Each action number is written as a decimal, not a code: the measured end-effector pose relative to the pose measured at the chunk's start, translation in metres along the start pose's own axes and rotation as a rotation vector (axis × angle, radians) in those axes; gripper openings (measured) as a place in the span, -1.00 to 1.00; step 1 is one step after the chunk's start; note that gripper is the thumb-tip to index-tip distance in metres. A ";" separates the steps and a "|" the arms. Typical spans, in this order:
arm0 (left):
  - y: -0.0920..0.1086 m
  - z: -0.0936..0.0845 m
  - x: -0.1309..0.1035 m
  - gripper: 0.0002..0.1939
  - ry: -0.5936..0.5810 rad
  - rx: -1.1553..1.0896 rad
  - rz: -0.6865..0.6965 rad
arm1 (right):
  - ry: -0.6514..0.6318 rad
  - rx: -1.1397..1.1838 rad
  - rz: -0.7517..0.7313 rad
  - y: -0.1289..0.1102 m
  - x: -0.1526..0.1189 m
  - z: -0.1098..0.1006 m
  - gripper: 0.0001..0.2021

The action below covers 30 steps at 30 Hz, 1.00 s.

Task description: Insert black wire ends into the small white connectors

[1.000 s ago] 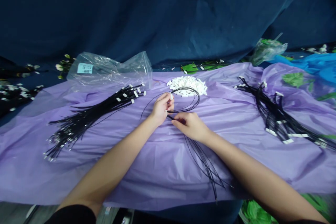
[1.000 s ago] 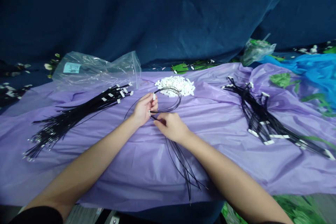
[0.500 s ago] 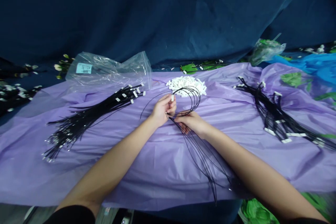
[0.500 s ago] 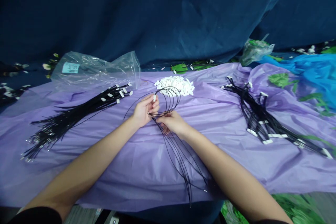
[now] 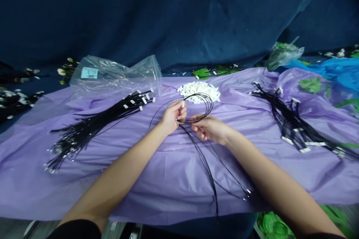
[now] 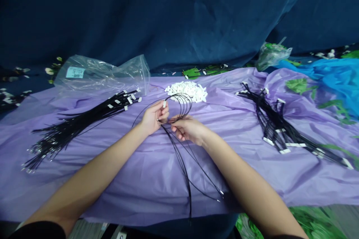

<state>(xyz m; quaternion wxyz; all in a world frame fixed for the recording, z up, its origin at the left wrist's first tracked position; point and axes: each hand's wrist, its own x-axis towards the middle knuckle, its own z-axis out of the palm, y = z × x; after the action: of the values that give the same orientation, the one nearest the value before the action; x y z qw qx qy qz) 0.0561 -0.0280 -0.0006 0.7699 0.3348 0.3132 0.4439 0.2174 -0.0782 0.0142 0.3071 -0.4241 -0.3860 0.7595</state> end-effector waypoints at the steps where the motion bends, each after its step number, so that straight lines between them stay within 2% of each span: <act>1: 0.001 -0.001 0.001 -0.85 0.011 -0.004 0.004 | -0.005 0.024 0.000 -0.005 -0.003 -0.004 -0.85; 4: 0.003 -0.005 0.003 -0.84 0.050 -0.025 -0.002 | -0.013 0.087 -0.026 -0.018 -0.013 -0.018 -0.81; 6: 0.005 -0.006 0.004 -0.84 0.085 -0.040 -0.010 | -0.026 0.112 -0.109 -0.025 -0.021 -0.027 -0.79; 10: 0.007 -0.007 0.005 -0.84 0.115 -0.039 -0.010 | -0.031 0.104 -0.312 -0.033 -0.033 -0.036 -0.74; 15: 0.006 -0.005 0.004 -0.84 0.124 -0.009 -0.004 | 0.122 0.083 -0.626 -0.036 -0.035 -0.038 -0.77; 17: 0.004 -0.004 0.003 -0.85 0.123 0.009 0.002 | 0.166 0.018 -0.754 -0.037 -0.037 -0.038 -0.77; 19: 0.003 -0.003 0.003 -0.85 0.128 0.029 0.015 | 0.153 -0.134 -0.850 -0.039 -0.041 -0.039 -0.75; 22: 0.000 -0.001 0.003 -0.82 0.148 0.053 0.040 | 0.007 -0.351 -0.838 -0.038 -0.047 -0.038 -0.75; 24: -0.001 -0.001 0.004 -0.81 0.157 0.068 0.054 | -0.052 -0.341 -0.767 -0.035 -0.048 -0.036 -0.74; 27: -0.003 -0.001 0.003 -0.79 0.135 0.123 0.054 | 0.024 -0.225 -0.706 -0.029 -0.042 -0.031 -0.68; 30: -0.004 0.000 0.003 -0.79 0.090 0.175 0.055 | 0.208 -0.282 -0.686 -0.024 -0.032 -0.028 -0.79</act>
<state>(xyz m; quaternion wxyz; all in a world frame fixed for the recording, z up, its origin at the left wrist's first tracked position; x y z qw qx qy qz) 0.0593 -0.0267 -0.0040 0.7104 0.3891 0.3756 0.4504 0.2598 -0.0823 0.0386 0.5196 -0.3832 -0.5730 0.5048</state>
